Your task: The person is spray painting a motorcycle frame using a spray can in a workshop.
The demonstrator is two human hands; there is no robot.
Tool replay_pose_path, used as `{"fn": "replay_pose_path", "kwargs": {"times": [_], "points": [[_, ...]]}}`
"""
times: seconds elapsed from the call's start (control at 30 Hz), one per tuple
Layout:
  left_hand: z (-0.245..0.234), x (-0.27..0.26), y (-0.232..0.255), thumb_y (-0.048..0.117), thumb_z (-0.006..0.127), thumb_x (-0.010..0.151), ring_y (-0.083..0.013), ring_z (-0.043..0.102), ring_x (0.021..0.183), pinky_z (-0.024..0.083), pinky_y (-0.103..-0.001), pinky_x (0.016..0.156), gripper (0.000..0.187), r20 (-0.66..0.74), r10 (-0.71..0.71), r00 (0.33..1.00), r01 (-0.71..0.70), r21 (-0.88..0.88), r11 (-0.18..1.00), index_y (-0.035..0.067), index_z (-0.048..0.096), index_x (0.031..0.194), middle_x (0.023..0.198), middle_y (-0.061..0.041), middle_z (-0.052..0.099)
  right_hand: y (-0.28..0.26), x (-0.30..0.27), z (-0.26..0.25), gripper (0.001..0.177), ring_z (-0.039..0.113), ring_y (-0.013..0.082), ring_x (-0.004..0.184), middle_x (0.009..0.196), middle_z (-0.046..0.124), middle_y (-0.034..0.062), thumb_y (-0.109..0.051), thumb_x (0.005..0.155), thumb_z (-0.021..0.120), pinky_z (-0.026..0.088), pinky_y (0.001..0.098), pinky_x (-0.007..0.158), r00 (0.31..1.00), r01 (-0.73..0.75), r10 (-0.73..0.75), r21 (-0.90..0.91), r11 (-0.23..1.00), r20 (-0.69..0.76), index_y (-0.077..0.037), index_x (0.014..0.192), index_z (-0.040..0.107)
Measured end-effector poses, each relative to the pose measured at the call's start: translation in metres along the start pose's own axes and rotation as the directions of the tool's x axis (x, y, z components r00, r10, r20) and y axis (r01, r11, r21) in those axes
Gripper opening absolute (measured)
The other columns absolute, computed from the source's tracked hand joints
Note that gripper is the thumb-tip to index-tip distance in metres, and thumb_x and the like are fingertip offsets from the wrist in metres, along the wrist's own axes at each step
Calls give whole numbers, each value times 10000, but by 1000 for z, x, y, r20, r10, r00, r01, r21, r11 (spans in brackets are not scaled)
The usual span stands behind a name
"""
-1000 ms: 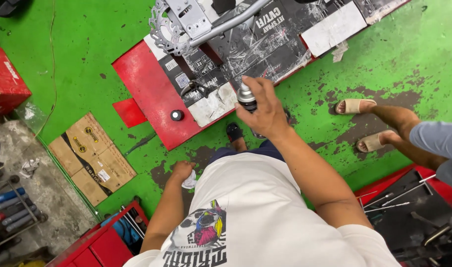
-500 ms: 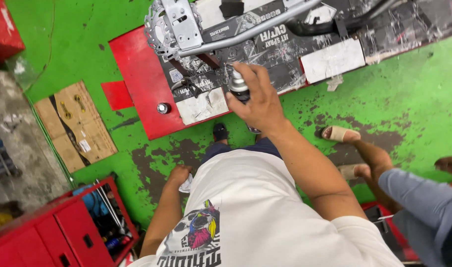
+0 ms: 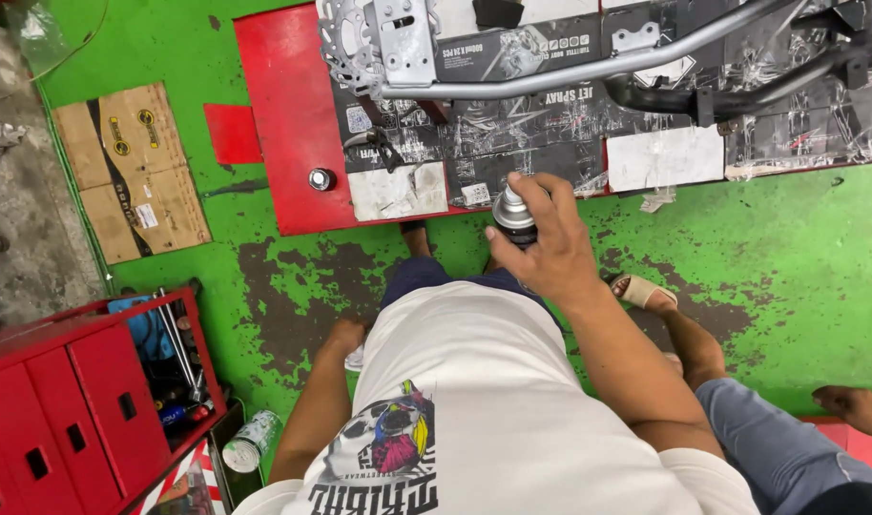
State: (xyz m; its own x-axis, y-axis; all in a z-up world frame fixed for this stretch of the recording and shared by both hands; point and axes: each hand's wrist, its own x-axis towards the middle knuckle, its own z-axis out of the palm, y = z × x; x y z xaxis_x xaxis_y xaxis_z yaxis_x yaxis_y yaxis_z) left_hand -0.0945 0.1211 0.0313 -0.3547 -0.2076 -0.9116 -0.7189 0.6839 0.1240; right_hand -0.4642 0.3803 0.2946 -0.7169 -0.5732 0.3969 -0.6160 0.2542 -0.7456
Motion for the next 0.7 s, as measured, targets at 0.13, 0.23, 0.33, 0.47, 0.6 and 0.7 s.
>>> {"fn": "replay_pose_path", "kwargs": {"times": [0.13, 0.23, 0.33, 0.47, 0.6, 0.7], "points": [[-44, 9, -8, 339, 467, 883, -441, 586, 1296, 453, -508, 1134, 593, -29, -90, 996, 78, -274, 958, -69, 706, 1241, 1331, -287, 663, -23, 9, 14, 676, 691, 400, 955, 1164, 585, 190, -222, 800, 858, 586, 503, 806, 1000, -7, 6, -24, 1000, -29, -137, 1414, 591], [-88, 3, -17, 397, 487, 892, -431, 570, 1317, 441, -509, 1130, 629, -65, -120, 991, 86, -382, 920, -85, 708, 1231, 1306, -310, 663, -35, 10, 35, 650, 704, 374, 958, 1166, 609, 177, -238, 788, 861, 594, 487, 819, 1000, -15, 14, -41, 999, -26, -154, 1385, 620], [-102, 49, -44, 487, 581, 866, -418, 566, 1324, 444, -508, 1132, 644, -75, -88, 993, 59, -324, 944, -20, 727, 1237, 1323, -263, 672, -46, 18, 58, 620, 699, 395, 930, 1142, 605, 169, -246, 795, 851, 591, 493, 785, 999, -36, 34, -65, 997, -23, -147, 1366, 629], [-133, 59, -51, 519, 585, 878, -396, 562, 1332, 444, -500, 1130, 644, -45, -34, 998, 19, -303, 953, 0, 725, 1233, 1318, -245, 677, -61, 24, 83, 609, 707, 373, 919, 1149, 611, 145, -272, 799, 840, 601, 482, 770, 996, -76, 69, -130, 989, -59, -165, 1360, 629], [-154, 71, -64, 484, 581, 875, -416, 566, 1321, 441, -508, 1128, 615, -25, 20, 999, -26, -263, 964, -20, 748, 1185, 1301, -257, 684, -68, 27, 103, 631, 707, 388, 916, 1148, 611, 159, -271, 793, 851, 598, 493, 771, 988, -132, 117, -157, 979, -99, -164, 1373, 625], [-159, 85, -83, 477, 570, 878, -425, 573, 1312, 446, -519, 1121, 614, -8, 39, 999, -40, -221, 974, -30, 753, 1172, 1293, -263, 687, -76, 26, 113, 634, 705, 393, 918, 1145, 611, 163, -253, 792, 855, 593, 496, 777, 979, -173, 151, -170, 970, -134, -152, 1373, 622]]}}
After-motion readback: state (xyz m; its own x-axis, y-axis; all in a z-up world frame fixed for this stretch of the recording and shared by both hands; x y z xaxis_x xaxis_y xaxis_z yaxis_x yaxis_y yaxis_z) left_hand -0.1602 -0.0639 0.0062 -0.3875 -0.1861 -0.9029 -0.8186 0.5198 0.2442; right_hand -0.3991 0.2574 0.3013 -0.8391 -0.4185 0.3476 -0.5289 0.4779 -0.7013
